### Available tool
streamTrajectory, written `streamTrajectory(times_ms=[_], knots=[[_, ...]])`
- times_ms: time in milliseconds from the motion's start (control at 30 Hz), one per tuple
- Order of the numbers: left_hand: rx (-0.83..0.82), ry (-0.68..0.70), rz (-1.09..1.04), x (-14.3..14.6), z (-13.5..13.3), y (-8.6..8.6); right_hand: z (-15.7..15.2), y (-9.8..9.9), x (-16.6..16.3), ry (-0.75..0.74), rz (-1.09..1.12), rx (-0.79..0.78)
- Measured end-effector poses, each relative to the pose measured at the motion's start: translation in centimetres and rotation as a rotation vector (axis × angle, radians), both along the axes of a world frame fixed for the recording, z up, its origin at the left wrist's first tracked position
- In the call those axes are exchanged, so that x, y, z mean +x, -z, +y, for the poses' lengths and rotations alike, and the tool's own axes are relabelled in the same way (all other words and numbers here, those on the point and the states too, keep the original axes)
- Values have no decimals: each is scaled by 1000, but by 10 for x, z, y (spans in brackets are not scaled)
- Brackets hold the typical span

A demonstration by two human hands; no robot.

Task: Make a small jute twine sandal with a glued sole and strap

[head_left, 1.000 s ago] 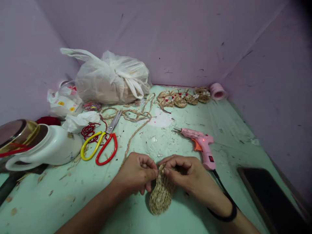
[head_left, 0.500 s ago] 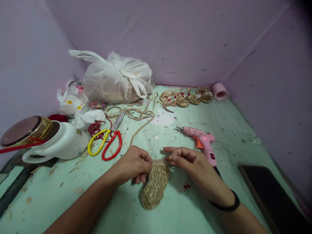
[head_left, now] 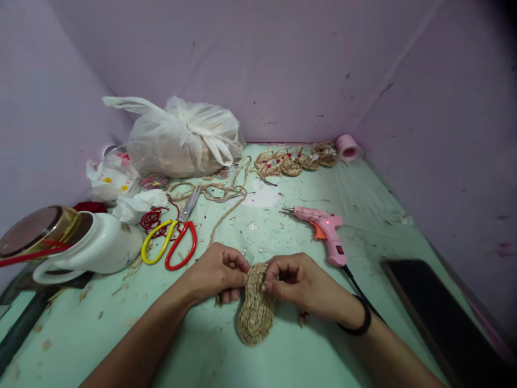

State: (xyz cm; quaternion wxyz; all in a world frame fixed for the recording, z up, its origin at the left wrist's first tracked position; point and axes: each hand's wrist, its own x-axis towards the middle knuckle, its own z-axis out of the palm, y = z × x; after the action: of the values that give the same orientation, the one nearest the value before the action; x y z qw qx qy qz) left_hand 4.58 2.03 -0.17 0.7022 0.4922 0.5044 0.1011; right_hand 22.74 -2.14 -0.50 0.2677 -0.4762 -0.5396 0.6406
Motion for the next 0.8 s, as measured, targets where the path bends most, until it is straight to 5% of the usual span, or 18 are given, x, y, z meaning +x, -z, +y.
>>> streamTrajectory(times_ms=[200, 800], knots=[[-42, 89, 15, -4, 0, -4, -4, -1, -1, -76, -54, 21], [104, 33, 134, 8, -8, -2, -5, -3, -8, -38, -57, 29]])
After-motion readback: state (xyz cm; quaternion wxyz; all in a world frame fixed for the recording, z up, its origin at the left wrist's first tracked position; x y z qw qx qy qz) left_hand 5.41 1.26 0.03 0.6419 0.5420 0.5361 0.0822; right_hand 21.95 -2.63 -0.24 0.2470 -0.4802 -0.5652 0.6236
